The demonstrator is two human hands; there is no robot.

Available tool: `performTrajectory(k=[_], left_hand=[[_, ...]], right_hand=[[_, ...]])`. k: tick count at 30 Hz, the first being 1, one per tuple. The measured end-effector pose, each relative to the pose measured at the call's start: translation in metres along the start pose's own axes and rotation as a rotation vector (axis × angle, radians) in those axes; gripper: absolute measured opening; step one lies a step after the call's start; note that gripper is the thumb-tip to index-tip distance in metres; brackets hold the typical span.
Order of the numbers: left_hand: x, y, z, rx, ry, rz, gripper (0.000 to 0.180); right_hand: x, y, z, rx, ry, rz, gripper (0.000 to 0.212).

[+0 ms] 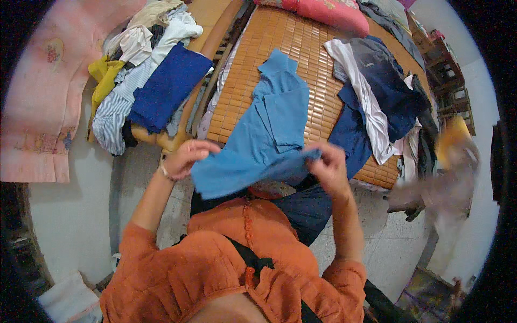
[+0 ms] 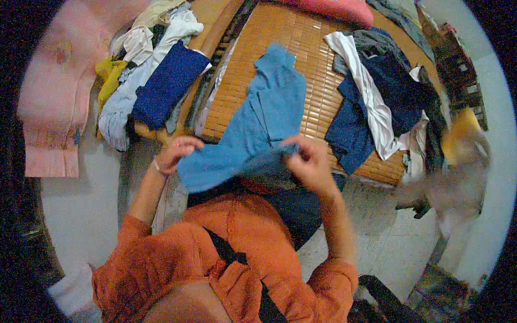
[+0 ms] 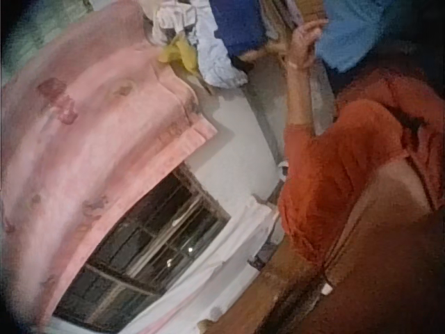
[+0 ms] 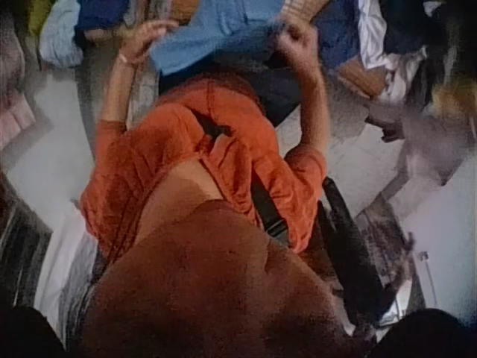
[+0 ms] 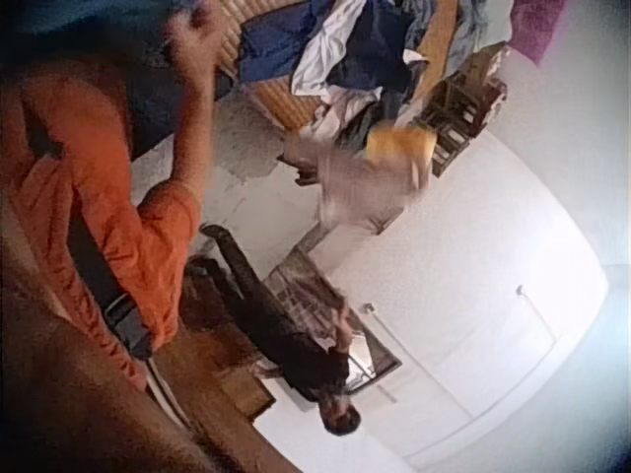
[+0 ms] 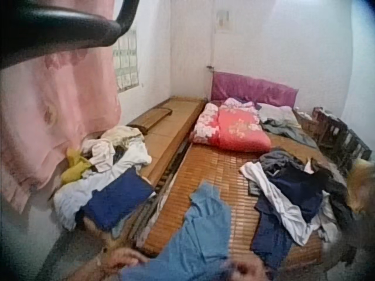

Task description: The person folds several items of clothing, including a blue shirt, dark blue pants, and a white shirt, on a bamboo mat. They smooth and fold each item by hand, placing the finished pieces into a growing stack on the left side of the mat.

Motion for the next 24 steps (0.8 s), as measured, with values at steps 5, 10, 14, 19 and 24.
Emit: performTrajectory(k=[5, 10, 14, 19, 24], left_hand=[[-0.010, -0.100, 0.086, -0.262, 0.256, -0.064, 0.048], [0.002, -0.180, 0.085, -0.417, 0.420, 0.046, 0.060], [0.013, -0.174, 0.007, -0.431, -0.530, 0.279, 0.071], [-0.005, -0.156, -0.048, -0.467, -1.389, 0.278, 0.065], [-0.013, -0.158, -0.054, -0.372, -1.641, 0.320, 0.062]], right_hand=[[0.070, -0.133, 0.035, 0.105, -0.072, 0.271, 0.025], [0.122, -0.179, 0.124, 0.113, 0.446, 0.465, 0.058], [0.048, -0.107, 0.166, -0.007, 0.541, 0.245, 0.057], [-0.025, -0.021, 0.165, 0.180, 0.991, -0.015, 0.066], [-0.049, -0.013, 0.159, 0.128, 1.278, -0.218, 0.059]])
Point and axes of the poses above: each hand's wrist, its own y-axis away from the middle knuckle, its own x-axis out of the back of the hand, z = x × y, the point moved 3 cm from there along -y, towards the middle knuckle, and after that the axes turned 5 degrees about x, right-handed, at the moved point
